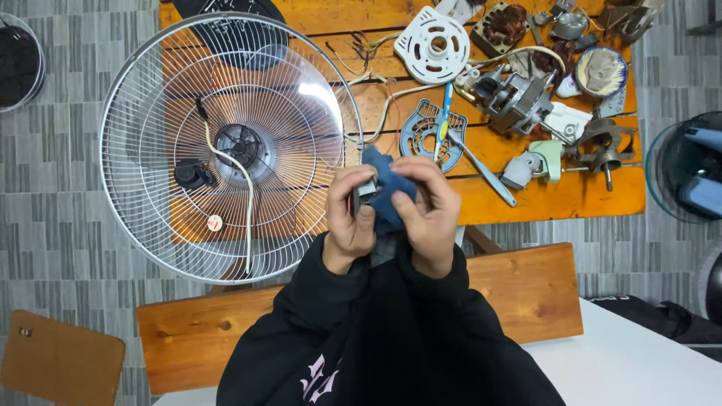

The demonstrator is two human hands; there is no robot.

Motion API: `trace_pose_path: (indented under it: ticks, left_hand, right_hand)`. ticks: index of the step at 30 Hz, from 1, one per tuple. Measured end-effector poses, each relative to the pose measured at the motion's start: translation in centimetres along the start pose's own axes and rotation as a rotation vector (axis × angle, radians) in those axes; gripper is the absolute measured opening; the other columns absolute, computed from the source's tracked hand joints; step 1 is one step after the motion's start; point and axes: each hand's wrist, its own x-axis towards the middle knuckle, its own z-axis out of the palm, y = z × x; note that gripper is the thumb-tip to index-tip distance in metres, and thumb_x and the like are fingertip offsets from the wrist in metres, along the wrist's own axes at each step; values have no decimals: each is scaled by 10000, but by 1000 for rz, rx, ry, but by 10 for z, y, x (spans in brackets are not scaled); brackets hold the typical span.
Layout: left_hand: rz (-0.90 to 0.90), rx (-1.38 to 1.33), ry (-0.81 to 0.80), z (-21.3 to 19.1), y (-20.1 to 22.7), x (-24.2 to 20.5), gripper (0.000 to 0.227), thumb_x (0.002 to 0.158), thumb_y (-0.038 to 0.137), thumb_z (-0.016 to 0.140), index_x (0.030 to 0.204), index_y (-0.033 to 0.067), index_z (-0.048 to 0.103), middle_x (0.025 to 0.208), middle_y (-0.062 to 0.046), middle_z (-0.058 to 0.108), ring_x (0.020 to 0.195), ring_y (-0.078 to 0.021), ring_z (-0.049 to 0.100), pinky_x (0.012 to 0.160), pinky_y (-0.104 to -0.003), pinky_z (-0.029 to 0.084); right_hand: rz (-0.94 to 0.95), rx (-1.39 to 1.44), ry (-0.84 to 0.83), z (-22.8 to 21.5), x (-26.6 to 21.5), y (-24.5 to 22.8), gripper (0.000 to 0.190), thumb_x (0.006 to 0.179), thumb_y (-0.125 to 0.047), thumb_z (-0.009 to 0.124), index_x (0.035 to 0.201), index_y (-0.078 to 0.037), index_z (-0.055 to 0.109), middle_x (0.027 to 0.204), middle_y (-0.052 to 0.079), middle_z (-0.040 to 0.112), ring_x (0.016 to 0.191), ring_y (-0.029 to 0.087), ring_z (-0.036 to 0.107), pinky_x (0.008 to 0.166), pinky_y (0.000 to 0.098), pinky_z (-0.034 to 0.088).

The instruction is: The person cleans a small electrical component with a blue cloth, wiping its surfaces thoroughly. They then use a metal tool to scrape or clean specific parts of the component while holding it in their other hand.

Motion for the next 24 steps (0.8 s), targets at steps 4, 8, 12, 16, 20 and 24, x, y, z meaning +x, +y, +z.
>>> trace_pose_path:
  ticks: [4, 8, 12, 16, 20, 24]
  left_hand:
    - [56, 96, -41, -6, -9, -1, 452, 1050, 295, 467, 1221, -115, 548, 1083, -271, 632, 961, -399, 637, 836, -476, 523]
    - [12, 182, -171, -8, -12, 3, 563, 1055, 389, 442, 1316, -102, 528, 1086, -248, 644, 967, -417, 660, 840, -480, 543]
    - [-90, 191, -175, -5, 12, 23, 488, 1061, 372, 443, 1278, -25, 626, 1127, -188, 644, 1014, -376, 655, 883, -459, 541]
    - [-356, 139, -160, -5, 18, 14, 612, 1031, 465, 501, 1304, -83, 522, 1073, -307, 612, 976, -449, 646, 823, -533, 518]
    - [-363, 323, -161, -9, 13, 13, 359, 1041, 330, 410, 1074, 24, 596, 790, -206, 575, 729, -447, 635, 647, -469, 505]
    - [-205, 475, -254, -2, -3, 4, 287, 1016, 343, 499, 1033, 87, 628, 742, -119, 572, 679, -372, 653, 593, -404, 527]
  right_hand:
    - [24, -101, -39, -4, -3, 10, 238, 977, -168, 690, 1011, 67, 691, 926, 200, 674, 894, 262, 645, 766, 377, 506]
    - [-31, -91, -20, -1, 0, 15, 279, 1008, -215, 600, 873, 29, 611, 790, 164, 599, 723, 247, 565, 668, 356, 453]
    - [-72, -221, -54, -3, -7, 30, 308, 1016, -281, 570, 857, -22, 617, 732, 130, 583, 640, 233, 555, 599, 351, 448]
    - [-177, -191, -14, -2, -2, 37, 390, 1043, -369, 546, 922, -6, 616, 781, 143, 602, 649, 250, 546, 593, 359, 446]
    - [-227, -208, -108, 0, 3, 54, 381, 1054, -343, 545, 864, -19, 604, 694, 125, 552, 577, 302, 552, 563, 367, 451]
    - [-95, -158, -37, -10, -11, 84, 404, 1048, -245, 481, 690, -64, 526, 557, 70, 475, 461, 202, 460, 501, 306, 384]
